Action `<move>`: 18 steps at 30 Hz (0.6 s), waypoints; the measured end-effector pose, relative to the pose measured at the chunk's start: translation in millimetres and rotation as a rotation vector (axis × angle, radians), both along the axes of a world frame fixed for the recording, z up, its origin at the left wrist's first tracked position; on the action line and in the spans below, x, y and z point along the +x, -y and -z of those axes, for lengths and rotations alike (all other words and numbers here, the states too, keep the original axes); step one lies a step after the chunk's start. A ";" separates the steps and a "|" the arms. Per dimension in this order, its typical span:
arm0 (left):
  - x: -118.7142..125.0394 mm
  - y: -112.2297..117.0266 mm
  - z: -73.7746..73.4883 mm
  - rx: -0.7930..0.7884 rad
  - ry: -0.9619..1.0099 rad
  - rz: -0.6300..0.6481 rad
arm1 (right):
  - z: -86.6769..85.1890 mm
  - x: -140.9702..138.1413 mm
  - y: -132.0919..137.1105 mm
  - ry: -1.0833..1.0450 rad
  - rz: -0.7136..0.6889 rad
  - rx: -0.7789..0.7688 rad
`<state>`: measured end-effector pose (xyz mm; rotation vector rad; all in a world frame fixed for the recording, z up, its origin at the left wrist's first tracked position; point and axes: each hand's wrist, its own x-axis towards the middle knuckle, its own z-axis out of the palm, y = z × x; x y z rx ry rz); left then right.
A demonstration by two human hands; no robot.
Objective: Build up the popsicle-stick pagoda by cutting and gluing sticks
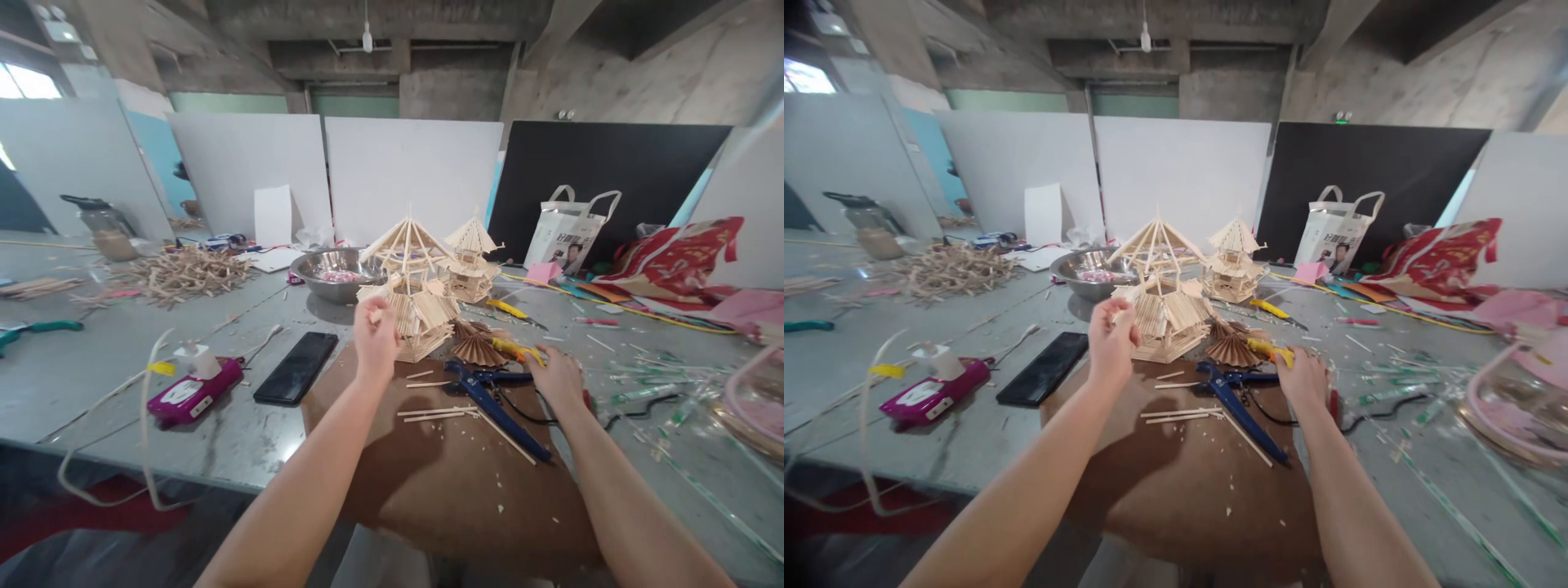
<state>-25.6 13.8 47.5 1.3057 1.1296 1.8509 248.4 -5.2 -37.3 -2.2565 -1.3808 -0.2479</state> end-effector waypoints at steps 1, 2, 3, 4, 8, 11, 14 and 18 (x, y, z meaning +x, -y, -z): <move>-2.8 -4.0 -8.9 0.001 0.166 0.007 | 0.8 0.3 -0.7 0.002 -0.018 0.012; -5.2 -8.6 -17.6 -0.013 0.295 0.041 | 1.4 0.6 -1.2 0.005 -0.036 0.027; -7.3 -13.5 -25.7 -0.045 0.395 0.089 | 1.8 0.7 -1.5 0.008 -0.050 0.043; -9.2 -18.7 -33.1 -0.083 0.464 0.144 | 1.8 0.6 -1.5 0.008 -0.065 0.058; -15.3 -37.6 -52.0 -0.300 0.568 0.307 | -1.1 -1.5 -0.1 -0.015 -0.122 0.071; -19.7 -44.5 -56.0 -0.444 0.495 0.462 | -2.7 -2.6 0.5 -0.032 -0.139 0.070; -24.0 -45.2 -53.7 -0.477 0.361 0.573 | -1.6 -2.2 -0.2 -0.039 -0.158 0.097; -29.3 -44.4 -48.1 -0.288 0.194 0.318 | 0.7 -1.9 -1.9 -0.054 -0.175 0.120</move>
